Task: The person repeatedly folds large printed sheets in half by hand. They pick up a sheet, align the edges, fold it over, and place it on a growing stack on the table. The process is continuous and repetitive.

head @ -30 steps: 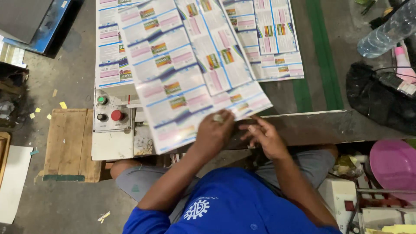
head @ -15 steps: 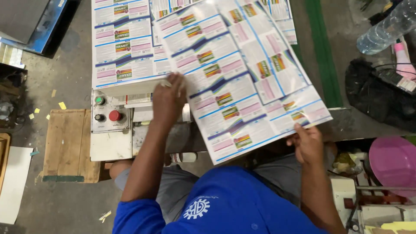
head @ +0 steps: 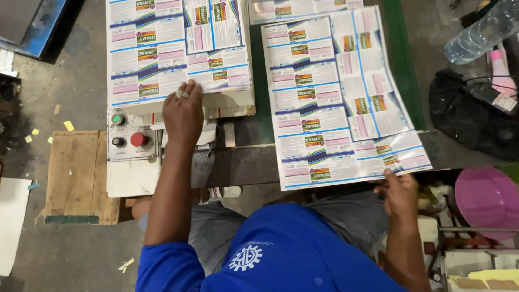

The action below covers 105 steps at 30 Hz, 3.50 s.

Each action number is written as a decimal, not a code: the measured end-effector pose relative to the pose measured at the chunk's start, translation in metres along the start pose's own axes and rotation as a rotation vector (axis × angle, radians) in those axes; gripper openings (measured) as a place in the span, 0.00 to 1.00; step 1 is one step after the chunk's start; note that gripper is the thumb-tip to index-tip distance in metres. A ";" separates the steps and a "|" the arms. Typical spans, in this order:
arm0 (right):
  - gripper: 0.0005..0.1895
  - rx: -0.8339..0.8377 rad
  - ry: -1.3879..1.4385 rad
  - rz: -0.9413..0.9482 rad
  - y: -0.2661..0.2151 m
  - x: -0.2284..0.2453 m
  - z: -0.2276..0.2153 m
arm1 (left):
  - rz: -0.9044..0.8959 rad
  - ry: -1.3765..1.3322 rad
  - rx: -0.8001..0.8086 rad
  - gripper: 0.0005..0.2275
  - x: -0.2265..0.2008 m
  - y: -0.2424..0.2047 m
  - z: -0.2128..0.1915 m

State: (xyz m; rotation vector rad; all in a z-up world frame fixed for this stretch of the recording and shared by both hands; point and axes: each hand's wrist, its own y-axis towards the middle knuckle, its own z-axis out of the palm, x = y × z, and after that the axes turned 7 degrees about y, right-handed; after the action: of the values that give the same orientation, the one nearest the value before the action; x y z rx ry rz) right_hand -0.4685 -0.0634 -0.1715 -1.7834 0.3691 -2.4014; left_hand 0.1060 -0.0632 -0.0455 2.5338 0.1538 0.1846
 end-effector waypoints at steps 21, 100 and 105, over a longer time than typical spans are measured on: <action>0.25 0.159 -0.057 0.058 0.075 0.007 0.125 | 0.015 -0.329 -0.123 0.05 -0.069 -0.026 -0.101; 0.20 0.633 -0.004 0.147 -0.027 -0.024 0.207 | 0.153 -0.577 -0.146 0.10 -0.181 -0.080 -0.088; 0.13 0.439 0.091 0.113 -0.007 -0.030 0.184 | 0.256 -0.553 -0.051 0.13 -0.181 -0.083 -0.092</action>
State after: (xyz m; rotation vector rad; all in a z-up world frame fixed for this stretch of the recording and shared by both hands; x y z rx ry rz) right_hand -0.2842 -0.0718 -0.1469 -1.4258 -0.0499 -2.2663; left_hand -0.0934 0.0282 -0.0347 2.4447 -0.3867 -0.4082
